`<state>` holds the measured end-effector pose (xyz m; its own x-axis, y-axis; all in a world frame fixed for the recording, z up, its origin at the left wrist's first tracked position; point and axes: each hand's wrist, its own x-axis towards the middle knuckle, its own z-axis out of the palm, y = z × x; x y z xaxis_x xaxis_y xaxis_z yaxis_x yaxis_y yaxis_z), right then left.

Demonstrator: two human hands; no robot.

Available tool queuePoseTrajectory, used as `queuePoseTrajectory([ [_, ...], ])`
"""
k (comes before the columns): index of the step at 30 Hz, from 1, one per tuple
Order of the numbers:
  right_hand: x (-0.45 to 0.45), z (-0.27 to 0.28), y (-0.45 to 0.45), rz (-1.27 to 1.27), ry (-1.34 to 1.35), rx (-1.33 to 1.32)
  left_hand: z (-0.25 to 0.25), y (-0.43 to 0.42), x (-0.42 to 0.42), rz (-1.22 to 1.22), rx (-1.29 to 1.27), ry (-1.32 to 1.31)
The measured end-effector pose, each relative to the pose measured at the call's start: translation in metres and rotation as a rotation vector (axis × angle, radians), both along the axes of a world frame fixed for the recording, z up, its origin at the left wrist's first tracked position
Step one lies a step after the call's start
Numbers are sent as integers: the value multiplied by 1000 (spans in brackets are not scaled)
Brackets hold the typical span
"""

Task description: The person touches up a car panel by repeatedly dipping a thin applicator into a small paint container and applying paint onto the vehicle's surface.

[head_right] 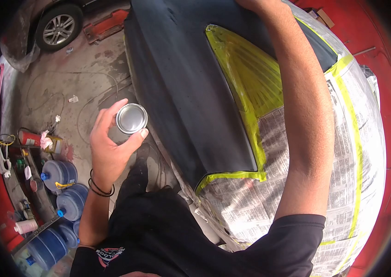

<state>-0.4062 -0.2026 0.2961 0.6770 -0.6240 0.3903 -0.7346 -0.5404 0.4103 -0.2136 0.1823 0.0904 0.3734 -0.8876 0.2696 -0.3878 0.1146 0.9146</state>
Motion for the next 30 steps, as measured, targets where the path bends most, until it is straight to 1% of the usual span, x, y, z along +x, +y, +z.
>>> queuePoseTrajectory([
  [15, 1, -7, -1, 10, 33, -69, -3, 0, -2, 4, -5, 7],
  [18, -2, -6, 5, 74, 16, -74, -4, 1, 0, 12, -9, 0],
  [24, -2, -6, -2, 47, 18, -57, -1, 1, 0, 12, 1, 16],
  [27, -2, -4, 1, 33, -26, -33, 0, 0, -2, 9, -4, 25],
  [30, -2, 1, 0, -9, -28, 22, -2, 0, -1, 5, -5, 11],
])
